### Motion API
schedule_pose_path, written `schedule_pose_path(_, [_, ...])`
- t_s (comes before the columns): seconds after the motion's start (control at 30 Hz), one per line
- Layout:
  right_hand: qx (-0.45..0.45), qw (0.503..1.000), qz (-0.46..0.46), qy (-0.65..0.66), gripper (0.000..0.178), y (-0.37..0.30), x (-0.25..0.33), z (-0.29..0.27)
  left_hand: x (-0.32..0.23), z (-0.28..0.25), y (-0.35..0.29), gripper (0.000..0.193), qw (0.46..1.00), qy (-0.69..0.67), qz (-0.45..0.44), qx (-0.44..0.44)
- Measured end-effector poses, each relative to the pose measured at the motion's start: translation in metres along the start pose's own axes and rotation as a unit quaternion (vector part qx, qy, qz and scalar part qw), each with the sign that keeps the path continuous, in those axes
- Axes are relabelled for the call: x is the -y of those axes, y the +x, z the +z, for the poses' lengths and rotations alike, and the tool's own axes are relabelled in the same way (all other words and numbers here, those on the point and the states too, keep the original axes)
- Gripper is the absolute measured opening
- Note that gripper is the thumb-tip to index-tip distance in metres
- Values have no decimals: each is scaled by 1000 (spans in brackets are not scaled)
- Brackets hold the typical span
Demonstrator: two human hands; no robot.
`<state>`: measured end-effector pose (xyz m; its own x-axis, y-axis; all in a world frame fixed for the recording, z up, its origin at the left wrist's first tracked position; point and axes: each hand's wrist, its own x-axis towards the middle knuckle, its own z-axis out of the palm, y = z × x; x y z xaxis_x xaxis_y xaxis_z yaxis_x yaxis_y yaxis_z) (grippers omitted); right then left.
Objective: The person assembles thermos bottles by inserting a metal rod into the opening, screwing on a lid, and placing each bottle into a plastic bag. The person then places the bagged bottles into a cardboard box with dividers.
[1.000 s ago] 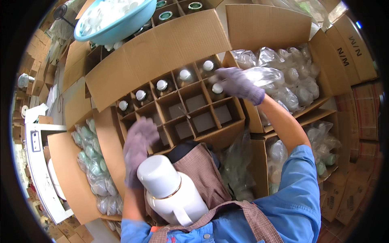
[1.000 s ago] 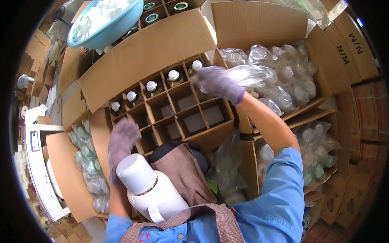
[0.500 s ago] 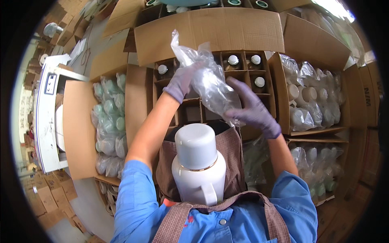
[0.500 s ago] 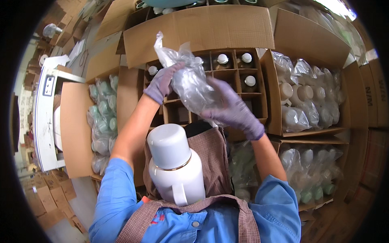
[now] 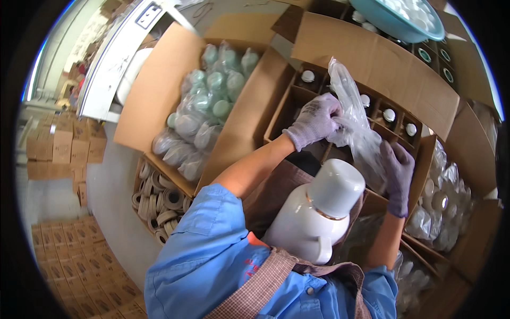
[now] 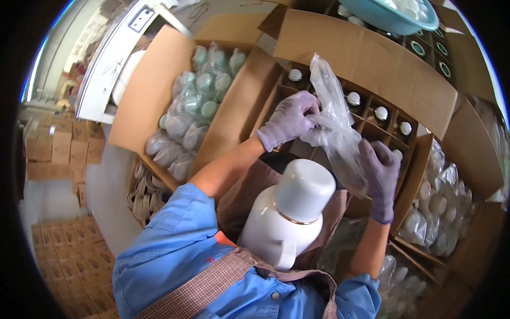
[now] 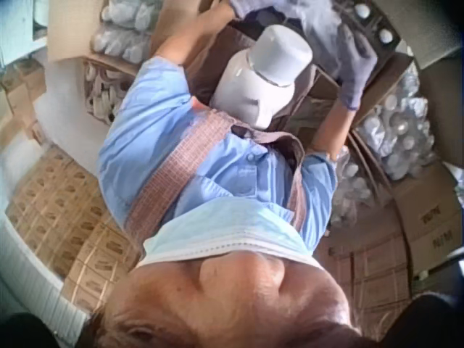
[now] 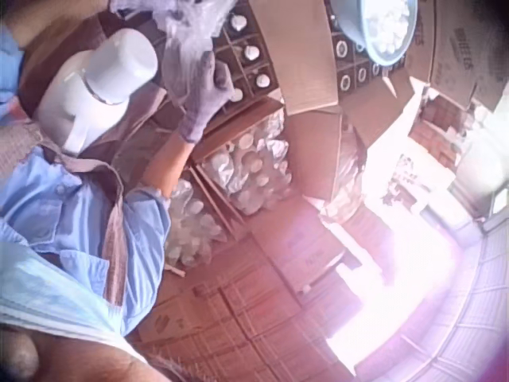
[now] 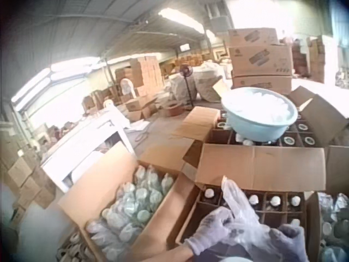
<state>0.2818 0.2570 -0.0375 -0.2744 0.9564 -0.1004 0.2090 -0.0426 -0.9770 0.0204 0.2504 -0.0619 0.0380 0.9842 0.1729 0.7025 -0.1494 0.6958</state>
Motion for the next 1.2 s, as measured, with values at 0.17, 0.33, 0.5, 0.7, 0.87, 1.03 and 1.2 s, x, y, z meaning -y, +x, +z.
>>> schedule_pose_path(0.17, [26, 999, -4, -21, 14, -53, 14, 6, -5, -21, -67, 23, 991, 53, -2, -122])
schedule_pose_path(0.33, [-104, 991, -50, 73, 16, -118, 51, 30, -58, -54, -116, 30, 970, -181, 34, -158])
schedule_pose_path(0.5, [16, 989, -40, 138, 39, -145, 40, 28, -59, -56, -158, 18, 925, -340, -154, -77])
schedule_pose_path(0.7, [-2, 979, -109, 172, 29, -131, 40, 31, -66, -60, -139, 24, 923, -374, -45, -76])
schedule_pose_path(0.87, [51, 997, -54, 13, 16, -165, 16, 24, -23, -55, -192, 9, 917, -396, -44, -11])
schedule_pose_path(1.03, [26, 993, -115, -5, 11, -210, -2, 35, -35, -72, -218, 10, 959, -280, 10, 35])
schedule_pose_path(1.2, [-43, 985, -130, -104, 12, -198, 10, 50, -39, -69, -224, 11, 971, -222, 42, 73])
